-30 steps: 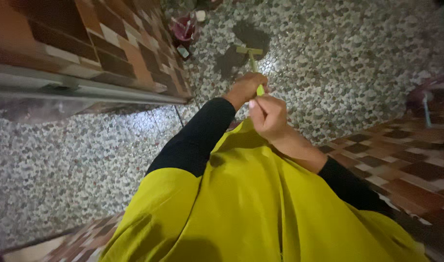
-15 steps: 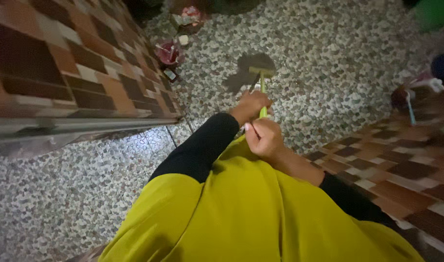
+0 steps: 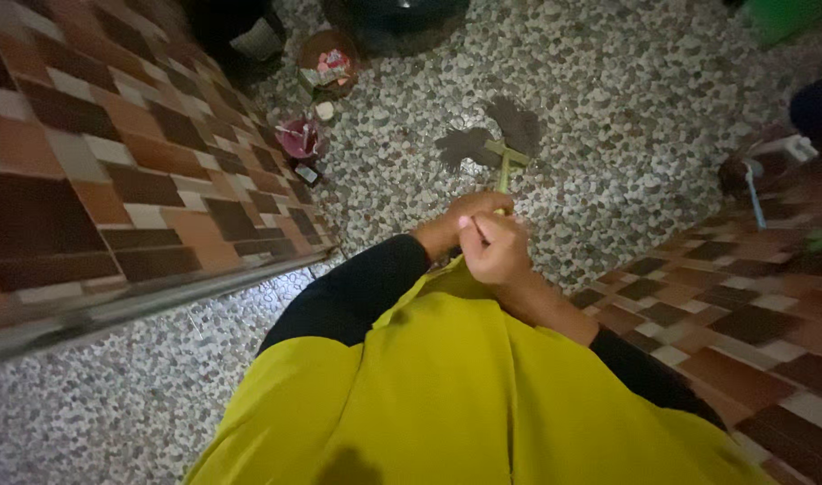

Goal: The person mops a tiled floor using a yellow squeegee mop. They push water and debris across the floor, moving from the center of the room towards the edges and around various items like buckets and a washing machine.

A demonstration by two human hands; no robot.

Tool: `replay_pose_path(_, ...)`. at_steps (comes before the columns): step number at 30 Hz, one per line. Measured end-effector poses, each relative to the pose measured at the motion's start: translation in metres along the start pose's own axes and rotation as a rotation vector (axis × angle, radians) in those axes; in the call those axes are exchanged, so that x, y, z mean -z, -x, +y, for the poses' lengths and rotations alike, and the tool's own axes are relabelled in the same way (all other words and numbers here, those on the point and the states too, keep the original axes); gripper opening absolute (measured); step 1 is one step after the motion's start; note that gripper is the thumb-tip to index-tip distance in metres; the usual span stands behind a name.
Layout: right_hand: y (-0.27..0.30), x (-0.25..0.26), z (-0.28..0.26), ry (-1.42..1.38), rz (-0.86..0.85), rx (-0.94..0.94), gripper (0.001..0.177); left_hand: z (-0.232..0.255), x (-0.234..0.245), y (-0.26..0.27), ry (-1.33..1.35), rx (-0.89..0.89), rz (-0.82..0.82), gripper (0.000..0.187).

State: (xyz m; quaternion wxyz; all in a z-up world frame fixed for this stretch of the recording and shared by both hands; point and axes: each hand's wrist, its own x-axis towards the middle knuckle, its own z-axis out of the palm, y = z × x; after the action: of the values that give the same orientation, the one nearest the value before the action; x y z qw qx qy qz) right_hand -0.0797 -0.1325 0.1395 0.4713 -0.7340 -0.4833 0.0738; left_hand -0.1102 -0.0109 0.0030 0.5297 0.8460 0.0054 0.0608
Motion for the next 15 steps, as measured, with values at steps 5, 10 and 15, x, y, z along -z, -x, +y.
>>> replay_pose_path(5, -0.011, -0.021, 0.049, 0.063, 0.130, 0.062, 0.031, -0.009, 0.009, -0.044, -0.116, 0.023, -0.049, 0.024)
replay_pose_path(10, -0.013, -0.040, 0.089, 0.086, 0.049, -0.005, 0.026, -0.032, 0.004, -0.062, -0.144, -0.012, 0.106, 0.020)
replay_pose_path(15, -0.025, 0.021, 0.069, 0.092, 0.055, -0.136, 0.023, -0.007, -0.006, -0.092, -0.178, 0.219, -0.074, 0.021)
